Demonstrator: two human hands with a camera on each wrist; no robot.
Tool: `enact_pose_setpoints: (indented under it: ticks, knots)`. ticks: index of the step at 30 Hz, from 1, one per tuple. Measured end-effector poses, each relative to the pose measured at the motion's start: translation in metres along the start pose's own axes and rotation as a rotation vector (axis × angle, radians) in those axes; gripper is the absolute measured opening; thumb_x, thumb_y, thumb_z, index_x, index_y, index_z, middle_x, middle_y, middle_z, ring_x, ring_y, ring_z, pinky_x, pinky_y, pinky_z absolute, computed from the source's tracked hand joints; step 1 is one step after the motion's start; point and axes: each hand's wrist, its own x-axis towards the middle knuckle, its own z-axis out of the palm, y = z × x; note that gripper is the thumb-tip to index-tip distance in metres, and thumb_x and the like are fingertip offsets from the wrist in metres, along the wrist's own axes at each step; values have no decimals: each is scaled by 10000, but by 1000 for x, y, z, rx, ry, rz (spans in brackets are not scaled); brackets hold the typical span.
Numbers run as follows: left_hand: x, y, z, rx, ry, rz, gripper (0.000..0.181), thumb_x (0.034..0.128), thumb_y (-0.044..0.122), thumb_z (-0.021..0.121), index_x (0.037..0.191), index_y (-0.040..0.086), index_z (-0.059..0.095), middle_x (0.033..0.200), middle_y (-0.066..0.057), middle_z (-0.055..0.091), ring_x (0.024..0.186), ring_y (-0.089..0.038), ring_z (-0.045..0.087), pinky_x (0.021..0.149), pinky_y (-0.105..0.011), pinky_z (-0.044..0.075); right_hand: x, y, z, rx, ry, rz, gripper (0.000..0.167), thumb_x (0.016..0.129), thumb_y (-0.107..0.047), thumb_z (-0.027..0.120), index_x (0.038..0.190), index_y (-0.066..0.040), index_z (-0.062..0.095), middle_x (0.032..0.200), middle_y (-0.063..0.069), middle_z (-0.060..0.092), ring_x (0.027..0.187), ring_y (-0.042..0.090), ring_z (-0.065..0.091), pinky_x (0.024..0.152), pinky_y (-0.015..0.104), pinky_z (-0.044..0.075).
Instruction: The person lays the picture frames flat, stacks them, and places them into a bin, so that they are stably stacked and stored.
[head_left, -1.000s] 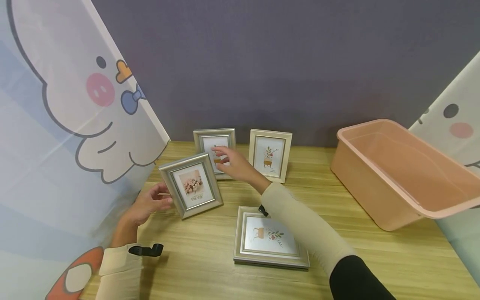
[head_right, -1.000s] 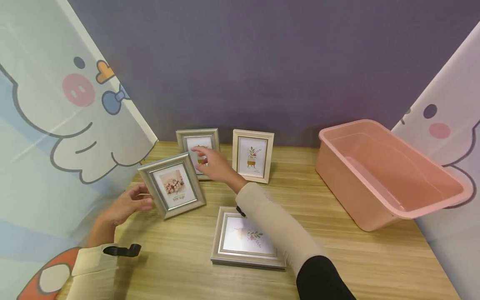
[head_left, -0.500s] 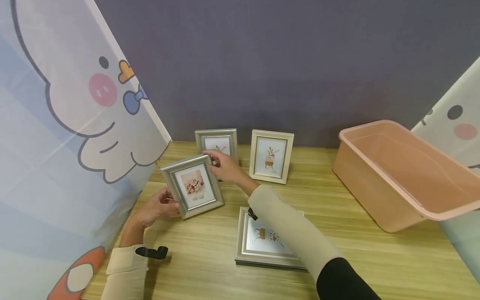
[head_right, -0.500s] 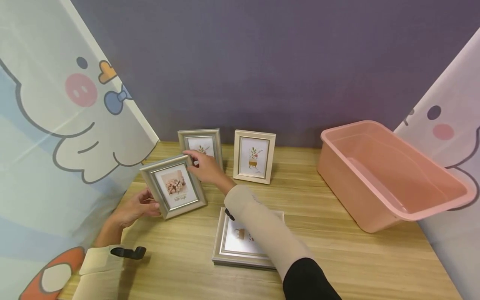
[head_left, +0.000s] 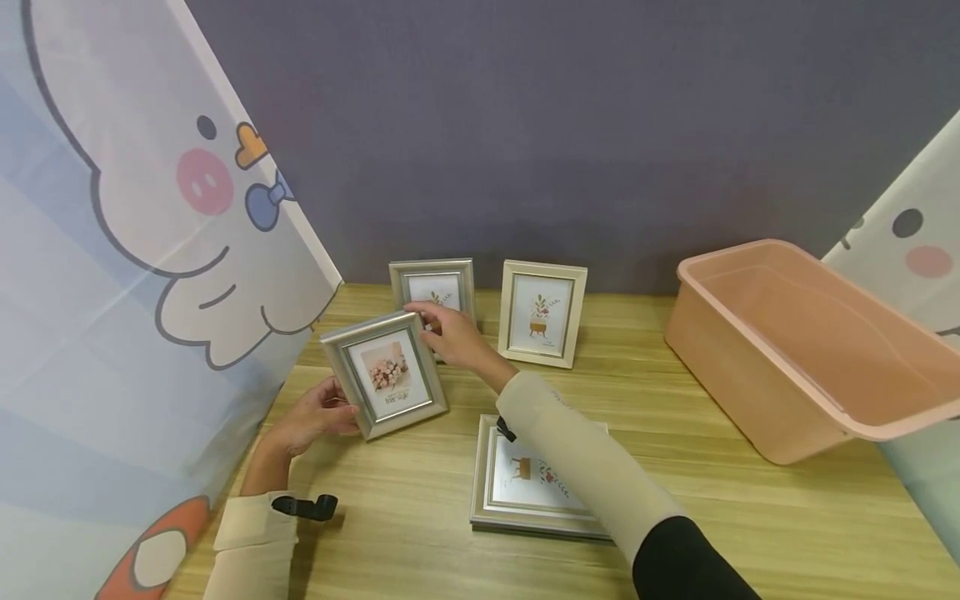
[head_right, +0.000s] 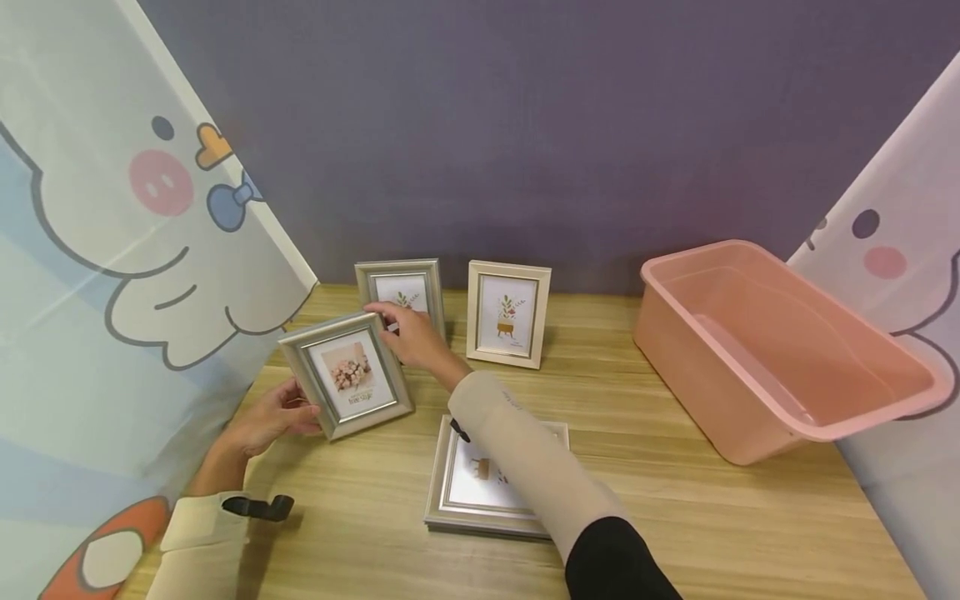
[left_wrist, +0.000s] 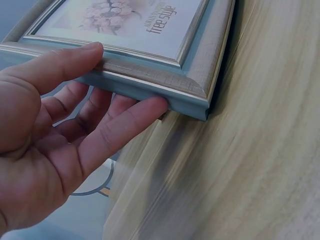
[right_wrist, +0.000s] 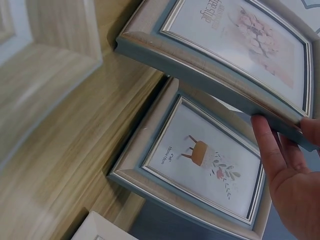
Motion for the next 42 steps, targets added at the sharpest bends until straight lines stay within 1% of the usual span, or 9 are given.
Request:
enact_pose_setpoints:
  ticks: [5, 10, 13, 18, 23, 26, 30, 36, 42]
  knots:
    - [0, 2, 0, 30, 13, 8, 468, 964, -4, 649, 1336, -142, 401, 1111, -75, 602, 958, -148, 711, 817, -458, 629, -1, -1, -2, 4, -2, -6, 498, 1007, -101, 601, 1480, -240, 531, 1404, 127, 627, 1217, 300, 660, 781, 292, 600]
    - [-1, 8, -2, 53, 24, 18, 398, 959, 10, 664, 1275, -111, 454, 1083, -34, 631, 947, -146, 714, 802, -431, 634, -3, -5, -7, 17, -1, -18, 496, 1012, -113, 595, 1478, -268, 531, 1461, 132, 589, 1231, 316, 660, 872, 334, 609]
    - [-1, 15, -3, 55, 4, 43, 378, 973, 5, 642, 1268, -126, 446, 1098, -43, 624, 968, -153, 707, 816, -450, 630, -4, -9, -12, 22, -4, -32, 486, 1017, -116, 589, 1478, -258, 532, 1421, 139, 608, 1185, 298, 684, 859, 317, 611]
    - [-1, 35, -5, 78, 30, 70, 332, 976, 41, 659, 1215, -107, 483, 1080, -68, 633, 962, -151, 707, 817, -502, 618, -7, -18, -27, 69, 10, -52, 480, 1012, -98, 596, 1475, -208, 534, 1323, 150, 632, 1087, 272, 707, 770, 254, 603]
    - [-1, 48, -2, 101, 41, 43, 316, 978, 60, 669, 1186, -91, 485, 1083, -122, 600, 965, -140, 681, 849, -546, 597, -14, -21, -36, 113, 6, -33, 476, 1009, -92, 608, 1466, -208, 547, 1299, 154, 641, 1074, 270, 709, 750, 220, 604]
    - [0, 54, 1, 127, 65, 29, 337, 971, 70, 682, 1186, -89, 476, 1081, -140, 584, 959, -133, 665, 847, -534, 601, -19, -20, -41, 148, 12, -23, 474, 1004, -88, 618, 1456, -214, 556, 1287, 149, 641, 1077, 274, 712, 760, 257, 621]
    - [0, 63, 8, 183, 123, 27, 397, 963, 89, 701, 1243, -92, 486, 1111, -169, 592, 962, -101, 652, 838, -481, 617, -28, -16, -49, 200, 37, -23, 465, 989, -84, 630, 1432, -212, 575, 1288, 150, 633, 1084, 303, 709, 776, 365, 639]
    - [2, 79, 18, 307, 181, 67, 396, 963, 114, 708, 1267, -78, 543, 1125, -214, 625, 929, -38, 648, 785, -383, 637, -43, -8, -62, 266, 54, -29, 472, 983, -93, 646, 1439, -174, 552, 1316, 160, 581, 1089, 323, 700, 792, 400, 636]
    - [11, 93, 31, 442, 247, 127, 401, 943, 142, 740, 1281, -36, 616, 1140, -224, 685, 981, -204, 702, 741, -351, 638, -59, -1, -78, 366, 79, 21, 444, 970, -65, 663, 1390, -171, 562, 1301, 159, 549, 1049, 287, 698, 801, 407, 639]
